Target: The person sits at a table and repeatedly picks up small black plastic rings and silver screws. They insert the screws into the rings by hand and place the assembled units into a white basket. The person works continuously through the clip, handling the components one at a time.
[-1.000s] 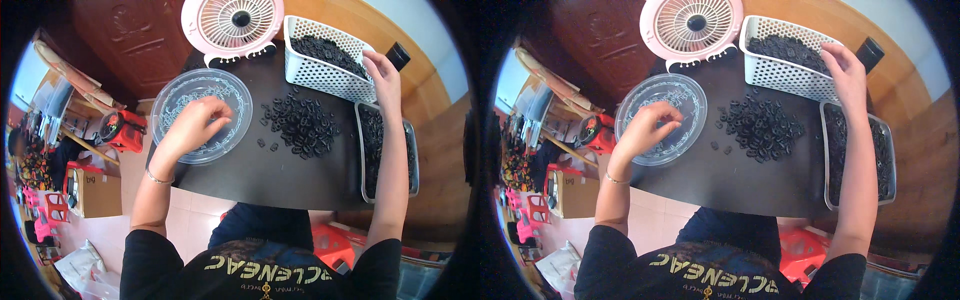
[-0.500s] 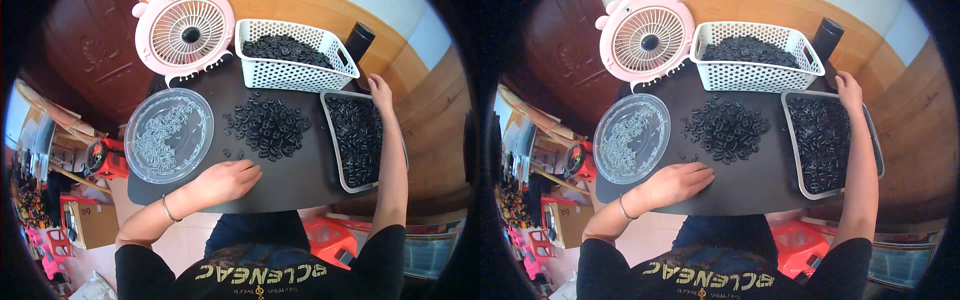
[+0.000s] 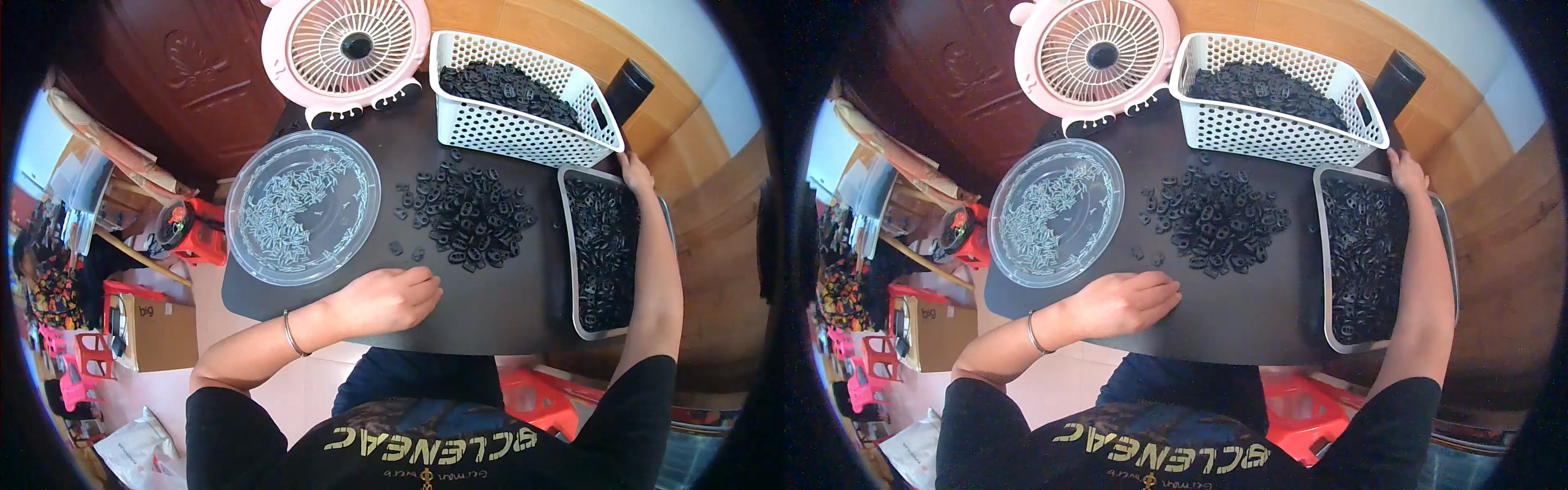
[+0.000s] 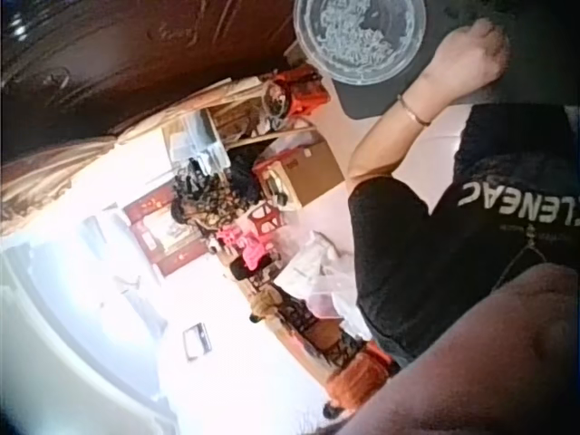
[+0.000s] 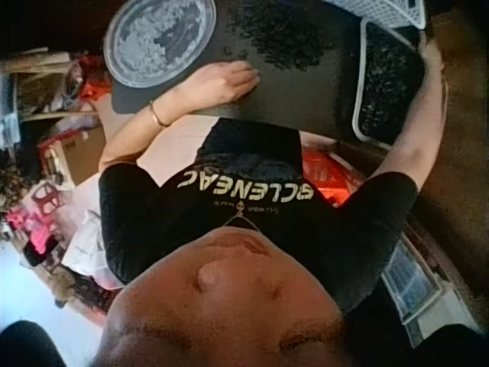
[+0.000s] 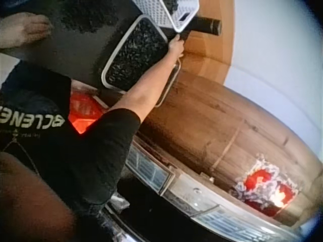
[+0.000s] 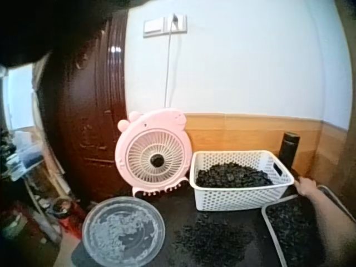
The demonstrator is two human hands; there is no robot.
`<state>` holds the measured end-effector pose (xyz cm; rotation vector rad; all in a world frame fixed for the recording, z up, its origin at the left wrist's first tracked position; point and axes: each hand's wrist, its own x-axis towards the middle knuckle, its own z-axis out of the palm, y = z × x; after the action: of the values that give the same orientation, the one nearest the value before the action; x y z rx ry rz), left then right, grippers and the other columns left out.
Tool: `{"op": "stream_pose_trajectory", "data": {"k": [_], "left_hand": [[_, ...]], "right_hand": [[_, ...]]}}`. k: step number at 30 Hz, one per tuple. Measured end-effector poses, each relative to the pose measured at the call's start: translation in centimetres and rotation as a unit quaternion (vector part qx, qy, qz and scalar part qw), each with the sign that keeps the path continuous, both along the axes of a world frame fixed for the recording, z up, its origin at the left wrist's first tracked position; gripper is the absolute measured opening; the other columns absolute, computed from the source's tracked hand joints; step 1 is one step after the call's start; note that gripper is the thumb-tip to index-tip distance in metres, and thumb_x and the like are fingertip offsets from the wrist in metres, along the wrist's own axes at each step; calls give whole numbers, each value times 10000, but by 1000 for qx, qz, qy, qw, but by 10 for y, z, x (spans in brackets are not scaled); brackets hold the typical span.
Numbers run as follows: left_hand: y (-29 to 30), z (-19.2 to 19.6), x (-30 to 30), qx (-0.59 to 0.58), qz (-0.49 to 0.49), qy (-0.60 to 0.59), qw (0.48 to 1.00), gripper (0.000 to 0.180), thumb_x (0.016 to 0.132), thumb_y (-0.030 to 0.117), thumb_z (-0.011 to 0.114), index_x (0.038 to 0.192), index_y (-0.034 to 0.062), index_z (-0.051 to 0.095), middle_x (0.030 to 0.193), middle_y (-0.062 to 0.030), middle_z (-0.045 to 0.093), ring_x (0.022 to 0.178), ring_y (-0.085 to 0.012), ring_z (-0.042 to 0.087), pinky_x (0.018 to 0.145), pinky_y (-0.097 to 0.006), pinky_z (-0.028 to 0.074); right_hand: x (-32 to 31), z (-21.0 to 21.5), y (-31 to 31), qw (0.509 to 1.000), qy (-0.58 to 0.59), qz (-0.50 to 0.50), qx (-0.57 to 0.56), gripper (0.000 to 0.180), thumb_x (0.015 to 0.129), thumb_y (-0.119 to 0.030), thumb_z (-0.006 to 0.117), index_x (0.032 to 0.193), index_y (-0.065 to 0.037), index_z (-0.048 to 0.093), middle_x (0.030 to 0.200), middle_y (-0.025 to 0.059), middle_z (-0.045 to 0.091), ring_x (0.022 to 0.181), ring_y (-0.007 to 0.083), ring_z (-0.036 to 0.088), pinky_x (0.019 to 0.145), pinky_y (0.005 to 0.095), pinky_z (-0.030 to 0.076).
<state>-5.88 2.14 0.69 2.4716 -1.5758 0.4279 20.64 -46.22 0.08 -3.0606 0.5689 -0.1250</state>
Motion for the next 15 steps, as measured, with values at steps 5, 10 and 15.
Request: {"op": "stream_pose_trajectory", "data": {"k": [5, 10, 15], "left_hand": [[-7, 2, 4, 9, -7, -15, 1000, 333, 579, 100, 587, 892, -16, 595, 890, -73, 555, 835, -180, 552, 670, -265, 504], [-5, 12, 10, 4, 12, 47, 999, 300, 616, 61, 598, 908, -3, 592, 841, -76, 550, 769, -196, 556, 638, -289, 484], [-18, 37, 30, -257, 62, 155, 952, 233, 696, -53, 577, 917, 20, 588, 773, -91, 554, 683, -196, 558, 620, -282, 459]], "right_hand": [[-10, 6, -10, 1000, 10, -2, 12, 657, 844, -585, 311, 1296, -115, 394, 1314, 136, 419, 1223, 292, 383, 987, 544, 231], [-33, 34, 4, 975, -155, 112, 113, 510, 848, -470, 447, 1102, -41, 556, 1042, 174, 595, 984, 284, 564, 842, 343, 422], [-143, 88, 133, 865, -36, 356, 352, 244, 850, -209, 534, 913, 13, 609, 806, 70, 622, 776, 131, 566, 726, 267, 454]]}}
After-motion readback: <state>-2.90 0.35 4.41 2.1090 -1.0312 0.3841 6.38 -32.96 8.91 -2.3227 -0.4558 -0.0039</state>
